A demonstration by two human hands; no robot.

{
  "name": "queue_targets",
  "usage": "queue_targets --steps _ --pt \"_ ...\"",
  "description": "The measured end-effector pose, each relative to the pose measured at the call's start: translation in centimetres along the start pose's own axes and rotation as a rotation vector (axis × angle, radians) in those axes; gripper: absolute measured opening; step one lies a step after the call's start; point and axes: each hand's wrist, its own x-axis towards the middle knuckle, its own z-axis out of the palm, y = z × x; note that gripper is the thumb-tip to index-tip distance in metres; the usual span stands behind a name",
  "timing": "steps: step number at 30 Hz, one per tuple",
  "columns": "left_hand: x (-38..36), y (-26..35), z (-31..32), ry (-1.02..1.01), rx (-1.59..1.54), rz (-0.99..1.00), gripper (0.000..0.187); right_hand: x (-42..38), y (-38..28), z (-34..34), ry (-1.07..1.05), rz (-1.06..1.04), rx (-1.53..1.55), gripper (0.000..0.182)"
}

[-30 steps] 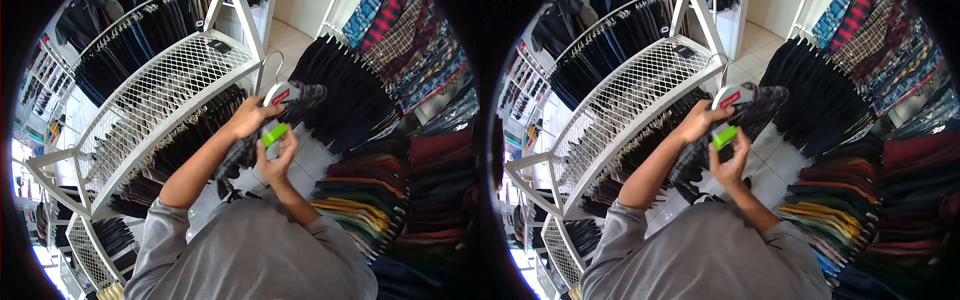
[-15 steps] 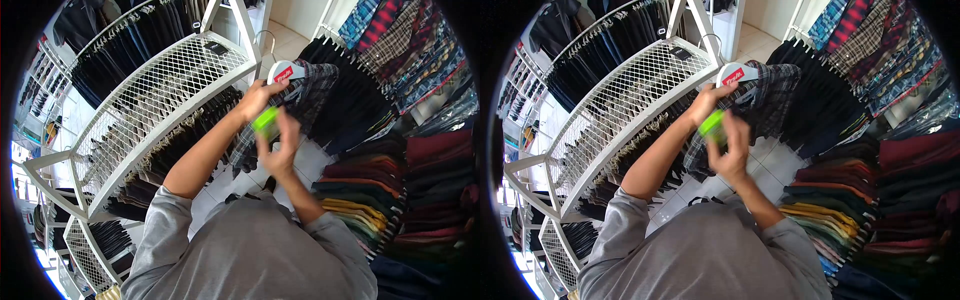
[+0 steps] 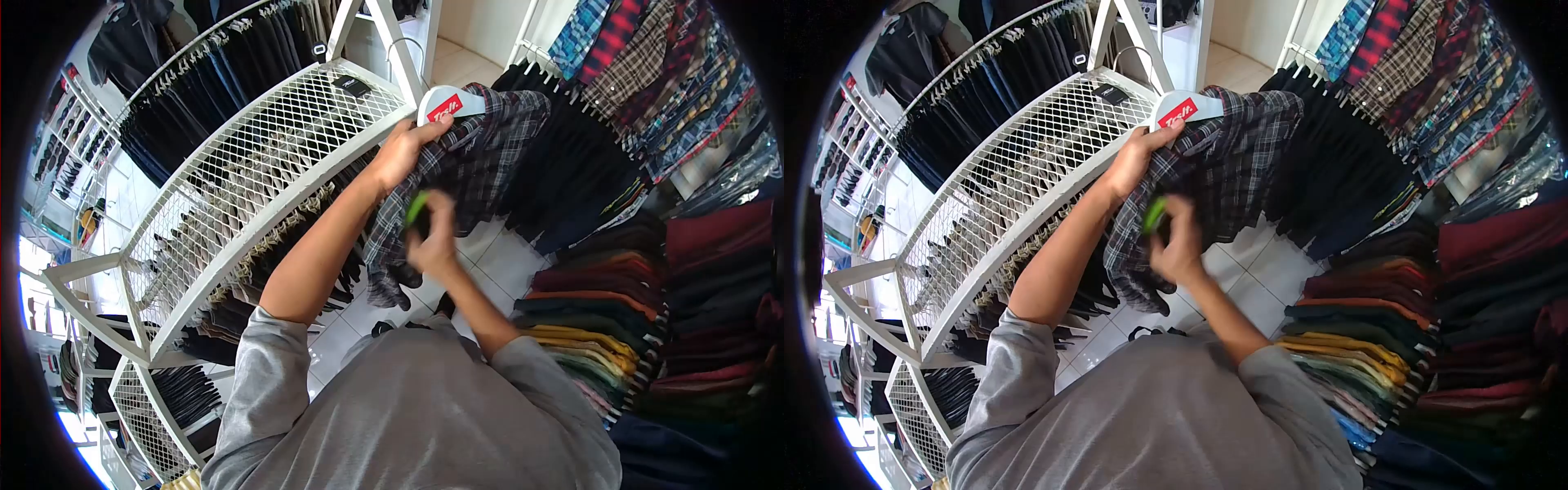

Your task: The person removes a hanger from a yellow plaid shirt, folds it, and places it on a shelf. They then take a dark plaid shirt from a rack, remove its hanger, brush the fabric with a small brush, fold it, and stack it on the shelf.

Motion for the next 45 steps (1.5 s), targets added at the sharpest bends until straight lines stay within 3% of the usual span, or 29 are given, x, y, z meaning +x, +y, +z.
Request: queue_targets --steps 1,3,4,6,7,10,13,15,19,20,21,24,26,27,29,31,33,36,39,41,44,45 --pt "-0.5 1.2 0.1 -0.073 -0.105 -0.041 0.082 -2.7 -0.4 0.3 -0.253 0.026 -0.070 0.059" --pt "-0.6 1.4 -0.5 0.020 -0.103 -0.052 0.083 -6.9 0.2 0.2 -0.630 -0.021 -0.121 0.062" --pt "-0.5 1.2 -1.1 0.024 -0.099 -0.047 0.083 -6.6 -0.6 -0.3 -0.631 -0.027 -0.118 0.062" --pt "-0.2 0.5 -2.4 0.051 0.004 0.021 0.084 -5.7 -2.2 -2.6 -0.363 -0.069 0.046 0.062" --pt "-0.3 0.5 -2.5 0.057 0.007 0.016 0.084 -4.1 -2.3 -3.7 -0.218 -0.165 0.001 0.071" --pt "-2.2 2.0 -1.5 0.056 0.078 0.019 0.074 1.8 -4.2 -5.4 0.120 -0.161 -0.105 0.071" --pt "-1.9 1.6 -0.4 -0.041 0.217 0.141 0.067 5.3 -4.7 -3.8 0.255 -0.157 -0.147 0.067" --pt "-1.7 1.8 -0.4 -0.017 0.279 0.109 0.063 2.6 -5.9 -1.1 0.198 -0.205 -0.121 0.067" --pt "-1.9 2.3 -2.4 0.009 0.184 0.005 0.069 -5.6 -5.5 -1.0 -0.697 -0.396 0.037 0.074" --pt "-1.6 1.7 -3.0 0.075 0.226 0.050 0.070 -5.7 -5.1 -1.2 -0.694 -0.400 0.043 0.074" --pt "-1.3 1.2 -3.3 0.140 0.267 0.096 0.072 -5.5 -5.0 -1.8 -0.503 -0.336 0.067 0.072" --pt "-1.5 1.0 -3.2 0.116 0.155 0.098 0.072 -0.5 -5.5 -3.3 0.037 -0.257 -0.052 0.066" --pt "-2.3 1.7 -2.4 0.050 0.132 0.027 0.066 3.9 -4.6 -3.5 0.215 -0.227 -0.123 0.064" --pt "-2.0 1.5 -2.1 0.021 0.220 0.091 0.060 5.6 -5.0 -3.1 0.283 -0.236 -0.128 0.063" --pt "-2.9 2.3 -0.9 0.062 0.300 0.139 0.058 4.2 -5.0 -0.6 0.274 -0.048 -0.095 0.063" --pt "-1.0 0.5 -2.8 0.119 0.218 0.036 0.068 0.1 -5.0 0.4 -0.065 -0.208 -0.038 0.064" --pt "-1.4 0.7 -3.8 0.111 0.095 0.078 0.073 -4.2 -4.3 0.2 -0.561 -0.273 0.055 0.067" --pt "-1.4 -0.1 -4.8 0.190 0.155 0.101 0.073 -5.7 -3.7 -0.7 -0.417 -0.204 0.142 0.069" --pt "-1.3 -0.9 -4.8 0.194 0.161 0.025 0.063 1.7 -5.1 -2.8 0.057 -0.277 -0.104 0.064" --pt "-3.0 1.1 -2.8 0.082 0.137 0.084 0.056 5.6 -4.7 -3.0 0.209 -0.188 -0.114 0.061" --pt "-3.4 1.7 -1.8 0.109 0.278 0.084 0.056 3.5 -4.7 0.2 0.205 -0.095 -0.050 0.060" --pt "-3.4 1.9 -1.9 0.128 0.306 0.066 0.056 0.9 -4.2 1.1 0.056 -0.198 -0.047 0.063"
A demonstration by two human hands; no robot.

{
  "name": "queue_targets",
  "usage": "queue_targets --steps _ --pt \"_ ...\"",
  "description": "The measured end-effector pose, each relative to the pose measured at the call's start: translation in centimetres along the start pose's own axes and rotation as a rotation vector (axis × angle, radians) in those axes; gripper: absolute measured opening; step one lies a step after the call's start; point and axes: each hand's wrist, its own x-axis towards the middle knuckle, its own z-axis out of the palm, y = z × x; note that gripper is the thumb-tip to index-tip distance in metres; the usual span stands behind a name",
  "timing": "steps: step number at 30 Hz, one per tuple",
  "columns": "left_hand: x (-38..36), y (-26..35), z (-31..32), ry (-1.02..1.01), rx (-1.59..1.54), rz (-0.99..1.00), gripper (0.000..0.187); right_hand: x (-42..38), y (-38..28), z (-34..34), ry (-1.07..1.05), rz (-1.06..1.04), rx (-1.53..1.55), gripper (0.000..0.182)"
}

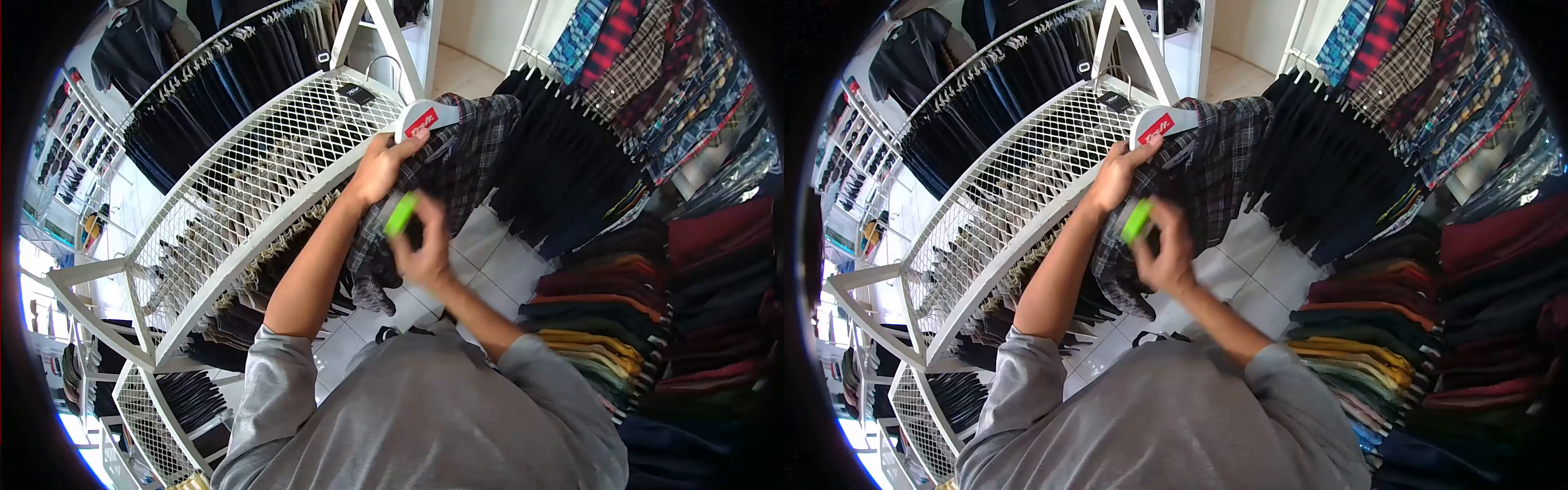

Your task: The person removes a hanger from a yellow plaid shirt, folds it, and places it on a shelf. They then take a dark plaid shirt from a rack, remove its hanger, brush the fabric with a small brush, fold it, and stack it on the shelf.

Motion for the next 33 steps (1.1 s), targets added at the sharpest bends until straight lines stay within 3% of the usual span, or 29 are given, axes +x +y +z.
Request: queue_targets --steps 2,3,4,6,10,13,14,15,16,17,18,20,22,24,25,26,28,30,33 --pt "1.7 -3.0 -1.4 -0.011 -0.066 -0.004 0.068 -6.0 -0.8 0.6 -0.419 0.100 0.204 0.064" --pt "1.4 -2.8 -1.5 0.050 -0.069 -0.017 0.070 -7.0 -1.1 -0.2 -0.658 0.022 0.215 0.065" --pt "1.1 -2.7 -1.6 0.113 -0.072 -0.031 0.073 -7.6 -1.4 -0.5 -0.643 -0.049 0.214 0.070" --pt "1.5 -3.7 -2.0 0.121 -0.065 -0.014 0.071 -6.4 -1.0 -1.6 -0.359 -0.019 0.211 0.070" --pt "1.8 -4.3 -1.6 0.022 -0.147 0.003 0.065 3.4 1.0 -3.2 0.178 -0.055 -0.073 0.064" --pt "0.0 -1.3 -0.2 -0.003 -0.056 0.033 0.055 3.8 1.0 -1.4 0.168 0.023 -0.078 0.062" --pt "0.3 -1.2 -0.3 -0.043 -0.005 0.010 0.054 1.0 1.1 -0.1 0.099 0.039 -0.018 0.064" --pt "-0.6 -0.1 0.0 0.010 -0.023 0.081 0.055 -1.5 0.2 0.3 -0.065 -0.015 0.053 0.066" --pt "0.1 -1.0 -0.9 -0.004 0.053 0.023 0.054 -4.7 0.1 0.5 -0.309 0.012 0.131 0.067" --pt "-0.4 -0.8 -1.0 -0.010 0.042 0.040 0.053 -6.1 -0.2 -0.5 -0.593 -0.117 0.120 0.070" --pt "-0.7 -0.4 -1.1 -0.017 0.032 0.062 0.052 -6.5 -0.9 -1.6 -0.699 -0.187 0.056 0.075" --pt "-0.2 -1.2 -1.9 -0.046 0.281 0.090 0.051 -6.5 -0.6 -3.2 -0.414 0.029 0.022 0.075" --pt "-0.4 -1.4 -1.7 -0.033 0.457 0.046 0.049 -2.5 0.9 -5.3 -0.028 0.039 -0.149 0.075" --pt "0.1 -3.9 -0.3 0.236 0.420 0.243 0.046 1.9 1.7 -7.2 0.161 0.162 -0.240 0.073" --pt "-0.4 -3.4 0.3 0.253 0.543 0.119 0.045 3.2 2.2 -7.5 0.179 0.154 -0.253 0.071" --pt "-0.8 -3.6 1.2 0.296 0.451 0.346 0.049 4.4 2.7 -7.9 0.202 0.142 -0.266 0.070" --pt "-1.4 -4.0 2.0 0.221 0.542 0.249 0.054 5.7 3.9 -7.8 0.179 -0.048 -0.309 0.068" --pt "-1.7 -3.9 2.2 0.190 0.475 0.238 0.057 5.3 6.7 -8.5 0.216 -0.026 -0.432 0.070" --pt "-2.1 -4.1 0.7 0.180 0.433 0.079 0.057 2.9 13.9 -11.8 0.297 0.480 -0.618 0.068"
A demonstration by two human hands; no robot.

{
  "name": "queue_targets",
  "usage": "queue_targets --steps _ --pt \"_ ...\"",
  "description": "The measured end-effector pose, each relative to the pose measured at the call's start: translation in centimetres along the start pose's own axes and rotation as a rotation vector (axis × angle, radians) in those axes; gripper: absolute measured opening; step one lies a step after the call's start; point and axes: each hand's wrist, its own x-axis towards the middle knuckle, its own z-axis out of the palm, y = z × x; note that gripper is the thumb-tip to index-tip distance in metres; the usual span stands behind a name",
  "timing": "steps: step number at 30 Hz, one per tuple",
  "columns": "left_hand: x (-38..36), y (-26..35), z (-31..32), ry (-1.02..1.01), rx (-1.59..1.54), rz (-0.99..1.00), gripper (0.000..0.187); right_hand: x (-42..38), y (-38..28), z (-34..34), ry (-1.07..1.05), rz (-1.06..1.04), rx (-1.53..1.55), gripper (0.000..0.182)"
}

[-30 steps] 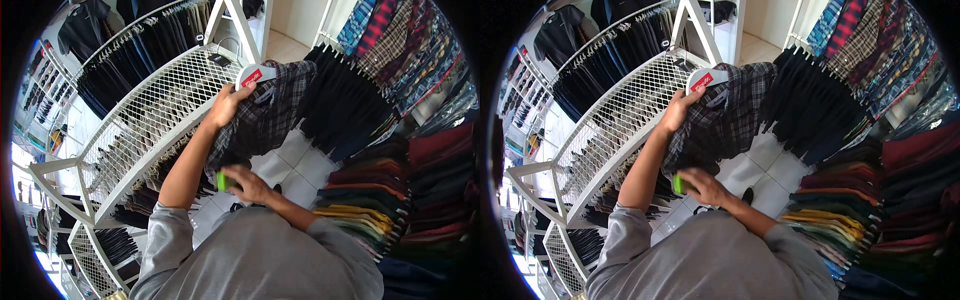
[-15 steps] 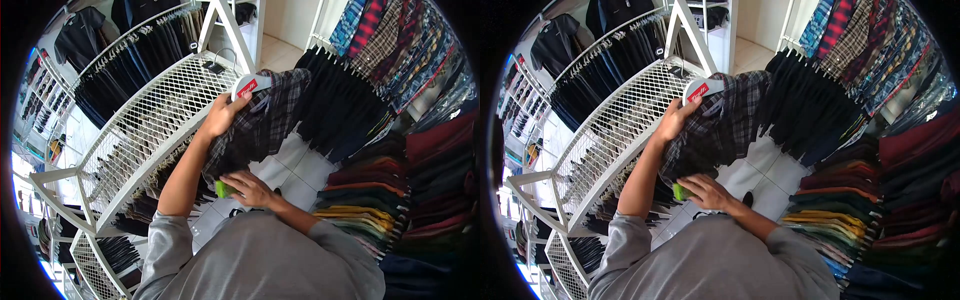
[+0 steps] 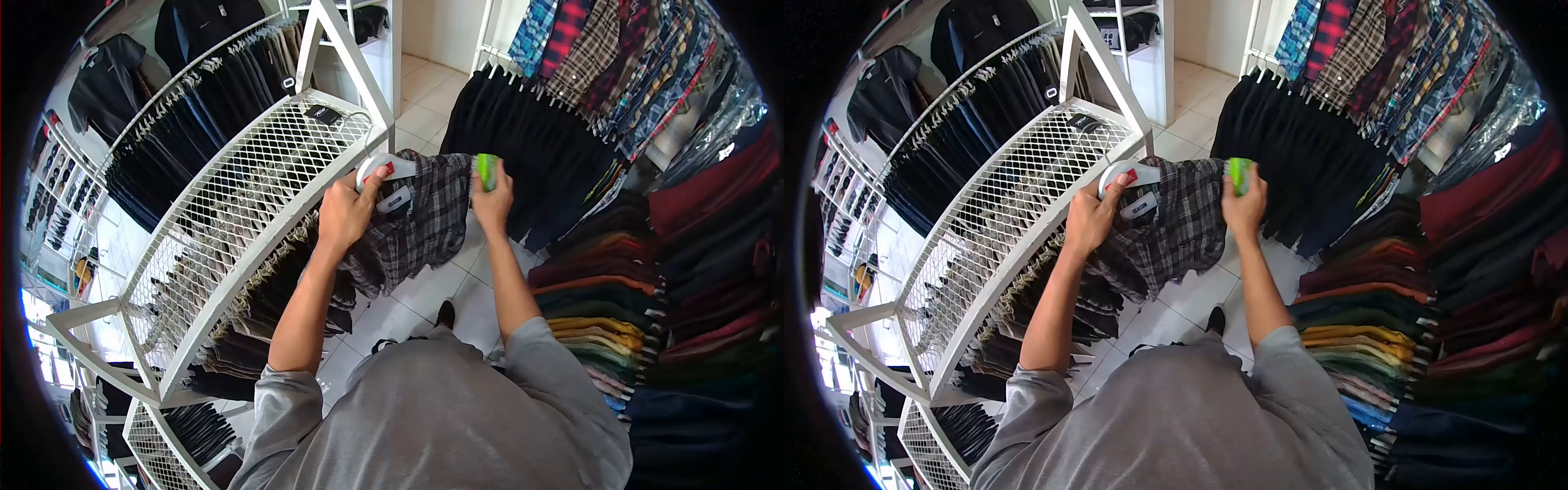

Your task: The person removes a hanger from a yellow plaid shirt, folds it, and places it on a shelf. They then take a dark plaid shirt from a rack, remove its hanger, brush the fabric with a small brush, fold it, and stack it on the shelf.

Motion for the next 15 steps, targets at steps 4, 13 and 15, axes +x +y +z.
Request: queue_targets --steps 4,13,15 --pt "-0.4 -2.7 0.6 0.022 -0.144 0.068 0.054 -1.0 -4.3 -4.3 0.070 -0.042 0.221 0.067" --pt "-0.9 0.3 0.3 -0.165 -0.523 -0.203 0.054 -4.8 -0.9 -0.9 0.165 -0.136 0.171 0.068" --pt "-0.8 0.0 0.4 -0.136 -0.549 -0.207 0.054 -4.5 2.9 -0.5 0.342 -0.052 -0.014 0.071"
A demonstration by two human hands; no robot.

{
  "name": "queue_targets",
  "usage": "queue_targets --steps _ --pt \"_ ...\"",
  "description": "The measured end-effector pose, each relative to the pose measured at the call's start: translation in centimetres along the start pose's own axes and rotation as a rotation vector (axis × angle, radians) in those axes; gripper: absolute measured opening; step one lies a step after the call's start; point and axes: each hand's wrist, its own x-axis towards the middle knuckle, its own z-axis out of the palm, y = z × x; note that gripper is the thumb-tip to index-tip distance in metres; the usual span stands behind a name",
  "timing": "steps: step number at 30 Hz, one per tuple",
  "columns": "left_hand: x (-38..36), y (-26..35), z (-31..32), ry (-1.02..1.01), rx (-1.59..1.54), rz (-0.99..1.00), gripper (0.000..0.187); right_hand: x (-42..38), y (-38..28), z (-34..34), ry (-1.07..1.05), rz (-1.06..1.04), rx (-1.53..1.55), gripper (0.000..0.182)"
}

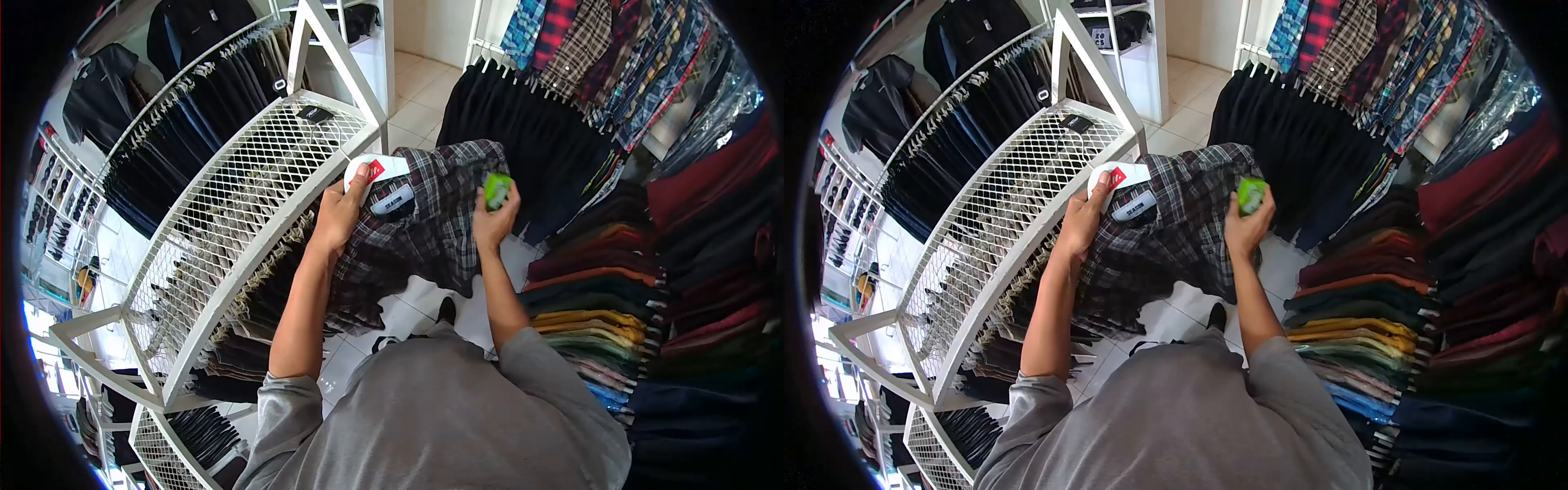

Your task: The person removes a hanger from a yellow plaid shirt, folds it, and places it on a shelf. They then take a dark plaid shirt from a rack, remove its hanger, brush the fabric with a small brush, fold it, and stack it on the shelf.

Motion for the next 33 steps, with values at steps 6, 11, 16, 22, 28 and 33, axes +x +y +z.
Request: queue_targets --steps 6,11,16,22,28,33 --pt "-0.1 0.6 0.8 -0.025 -0.047 -0.042 0.056 0.6 -9.7 -5.2 -0.127 -0.167 0.387 0.076" --pt "0.0 0.1 2.1 -0.072 -0.016 -0.016 0.058 4.4 -8.7 -4.4 -0.126 -0.409 0.172 0.068" --pt "-0.1 -0.8 1.3 -0.023 -0.006 -0.006 0.057 7.1 1.5 -4.9 0.124 0.091 -0.153 0.069" --pt "0.4 -1.5 2.0 -0.091 0.087 0.005 0.055 4.6 -11.1 -8.6 -0.252 -0.361 0.269 0.072" --pt "0.1 -0.9 2.6 -0.080 0.174 0.073 0.055 5.4 -1.4 -5.2 -0.159 0.030 0.000 0.066" --pt "0.3 -2.1 2.4 -0.024 0.126 0.134 0.054 6.0 -3.2 -7.8 -0.056 0.063 0.142 0.064"
